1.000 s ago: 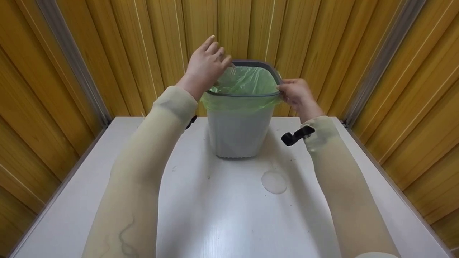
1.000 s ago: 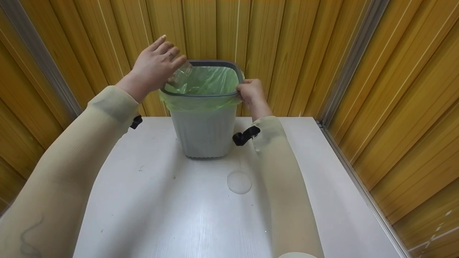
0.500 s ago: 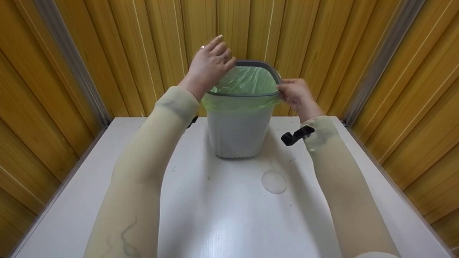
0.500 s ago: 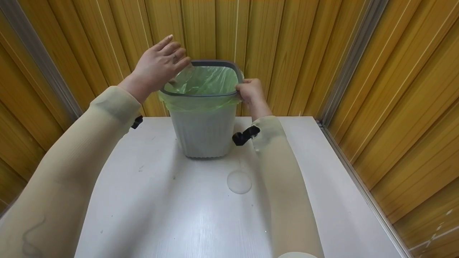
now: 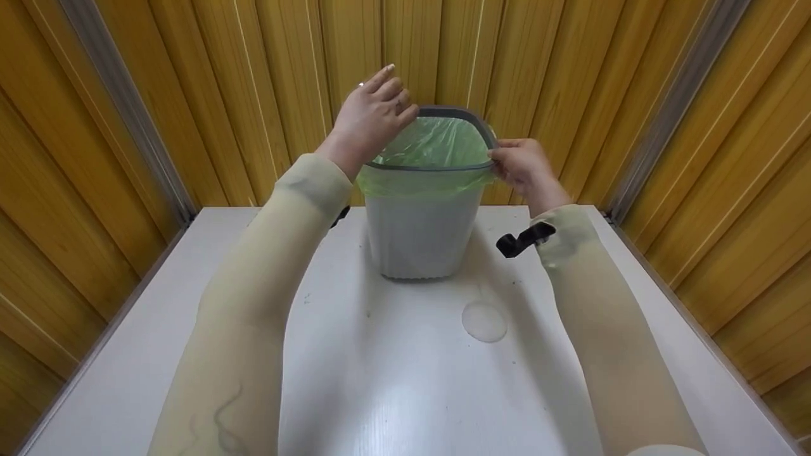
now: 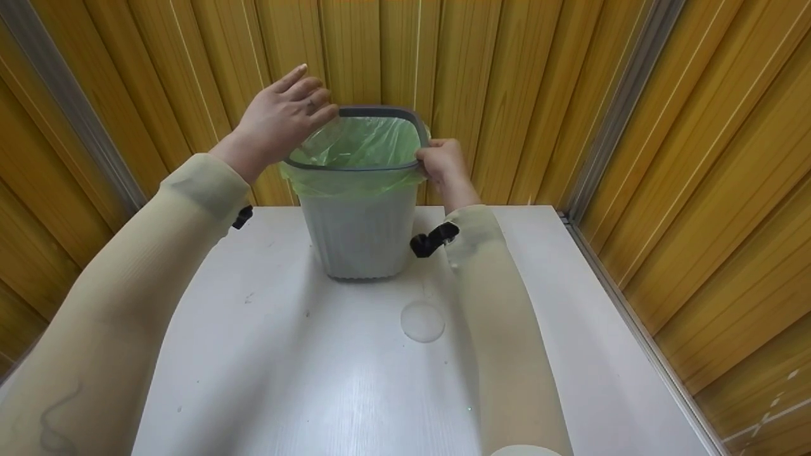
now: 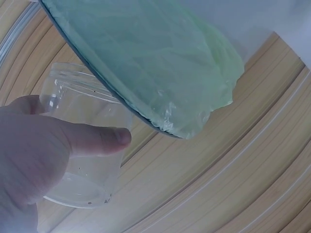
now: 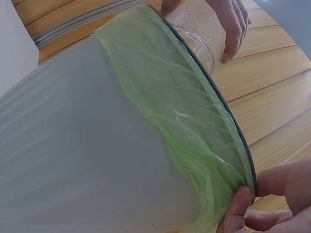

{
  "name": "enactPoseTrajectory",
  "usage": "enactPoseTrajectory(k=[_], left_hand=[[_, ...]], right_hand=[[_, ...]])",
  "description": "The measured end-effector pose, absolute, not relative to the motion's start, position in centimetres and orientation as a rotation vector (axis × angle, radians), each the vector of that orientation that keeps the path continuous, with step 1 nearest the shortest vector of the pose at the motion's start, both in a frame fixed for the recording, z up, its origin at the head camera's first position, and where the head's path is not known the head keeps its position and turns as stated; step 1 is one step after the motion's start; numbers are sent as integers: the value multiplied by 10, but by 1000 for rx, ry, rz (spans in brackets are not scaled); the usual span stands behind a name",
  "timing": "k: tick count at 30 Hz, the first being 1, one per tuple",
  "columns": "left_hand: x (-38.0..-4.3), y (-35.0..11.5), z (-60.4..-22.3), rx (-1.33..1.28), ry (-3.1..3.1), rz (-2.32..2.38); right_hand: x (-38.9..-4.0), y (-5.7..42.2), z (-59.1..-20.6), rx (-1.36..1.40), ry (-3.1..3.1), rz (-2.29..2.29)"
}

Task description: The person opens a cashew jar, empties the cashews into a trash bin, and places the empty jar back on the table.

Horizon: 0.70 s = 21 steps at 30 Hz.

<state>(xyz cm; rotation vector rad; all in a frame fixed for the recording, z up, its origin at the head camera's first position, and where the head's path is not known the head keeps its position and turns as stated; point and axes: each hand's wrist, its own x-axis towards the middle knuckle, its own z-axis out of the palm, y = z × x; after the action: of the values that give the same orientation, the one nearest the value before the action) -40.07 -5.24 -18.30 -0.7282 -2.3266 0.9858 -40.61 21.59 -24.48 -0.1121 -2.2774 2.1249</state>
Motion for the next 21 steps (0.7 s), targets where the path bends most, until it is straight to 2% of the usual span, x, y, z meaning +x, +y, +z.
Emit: enactPoseTrajectory(k=[21], left_hand=[[-404,-67,-198,-581,-2542,411]], right_hand=[[-406,219,-243,-136,-2266,2145]])
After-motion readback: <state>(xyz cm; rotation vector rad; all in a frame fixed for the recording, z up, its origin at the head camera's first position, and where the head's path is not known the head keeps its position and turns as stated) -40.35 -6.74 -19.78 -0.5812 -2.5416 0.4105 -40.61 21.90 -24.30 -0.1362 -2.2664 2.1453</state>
